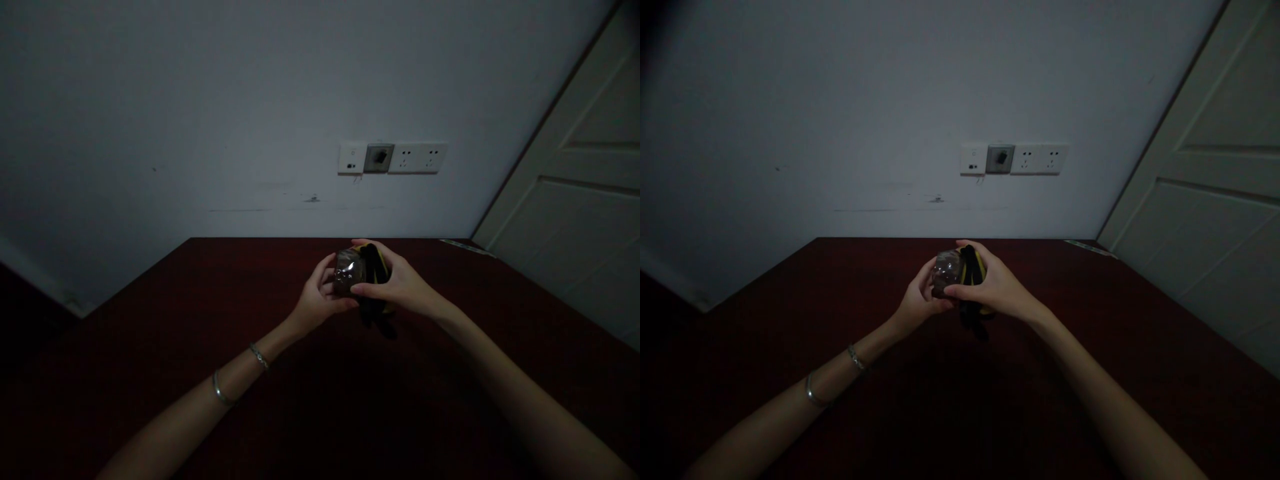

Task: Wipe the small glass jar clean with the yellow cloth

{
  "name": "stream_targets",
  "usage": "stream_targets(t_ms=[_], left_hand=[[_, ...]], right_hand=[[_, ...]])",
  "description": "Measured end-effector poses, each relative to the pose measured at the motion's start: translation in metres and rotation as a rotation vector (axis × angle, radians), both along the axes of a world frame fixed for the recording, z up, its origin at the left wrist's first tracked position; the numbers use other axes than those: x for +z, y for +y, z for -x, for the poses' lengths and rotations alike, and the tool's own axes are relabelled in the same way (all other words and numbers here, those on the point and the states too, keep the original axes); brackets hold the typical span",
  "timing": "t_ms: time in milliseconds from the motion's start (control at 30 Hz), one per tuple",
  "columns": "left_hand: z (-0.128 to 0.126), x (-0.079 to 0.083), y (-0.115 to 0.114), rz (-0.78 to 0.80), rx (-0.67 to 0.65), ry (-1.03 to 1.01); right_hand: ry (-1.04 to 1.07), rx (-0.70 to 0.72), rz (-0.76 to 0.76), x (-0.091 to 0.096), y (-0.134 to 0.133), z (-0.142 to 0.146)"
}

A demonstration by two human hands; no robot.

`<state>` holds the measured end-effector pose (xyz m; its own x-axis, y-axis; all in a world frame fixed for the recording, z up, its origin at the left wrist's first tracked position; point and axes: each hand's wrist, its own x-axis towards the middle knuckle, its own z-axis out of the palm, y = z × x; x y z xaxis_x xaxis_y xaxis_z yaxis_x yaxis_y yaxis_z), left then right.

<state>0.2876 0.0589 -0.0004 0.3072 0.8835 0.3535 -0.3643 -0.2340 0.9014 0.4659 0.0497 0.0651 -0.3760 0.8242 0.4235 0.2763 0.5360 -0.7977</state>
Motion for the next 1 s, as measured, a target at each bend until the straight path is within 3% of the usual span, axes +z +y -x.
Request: stream_targets(t_ms=[333, 567, 733, 900, 1000], left_hand=[[0.000, 0.006, -0.003, -0.032, 0.019, -0.002], [0.000, 0.002, -0.001, -0.046, 0.044, 0.007], [0.002, 0.001, -0.003, -0.012, 0.054, 0.034], [0.003, -0.003, -0.005, -0.004, 0.045, 0.090], [0.002, -0.004, -0.006, -0.009, 0.031, 0.112]], right_hand=[[-0.019, 0.065, 0.013, -0.002, 0.000, 0.001], [-0.059, 0.191, 0.046, 0.000, 0.009, -0.017], [-0.002, 0.114, 0.111, 0.004, 0.016, -0.030], [0.102, -0.109, -0.092, 0.004, 0.014, -0.023], [-0.046, -0.184, -0.316, 0.008, 0.004, -0.018]])
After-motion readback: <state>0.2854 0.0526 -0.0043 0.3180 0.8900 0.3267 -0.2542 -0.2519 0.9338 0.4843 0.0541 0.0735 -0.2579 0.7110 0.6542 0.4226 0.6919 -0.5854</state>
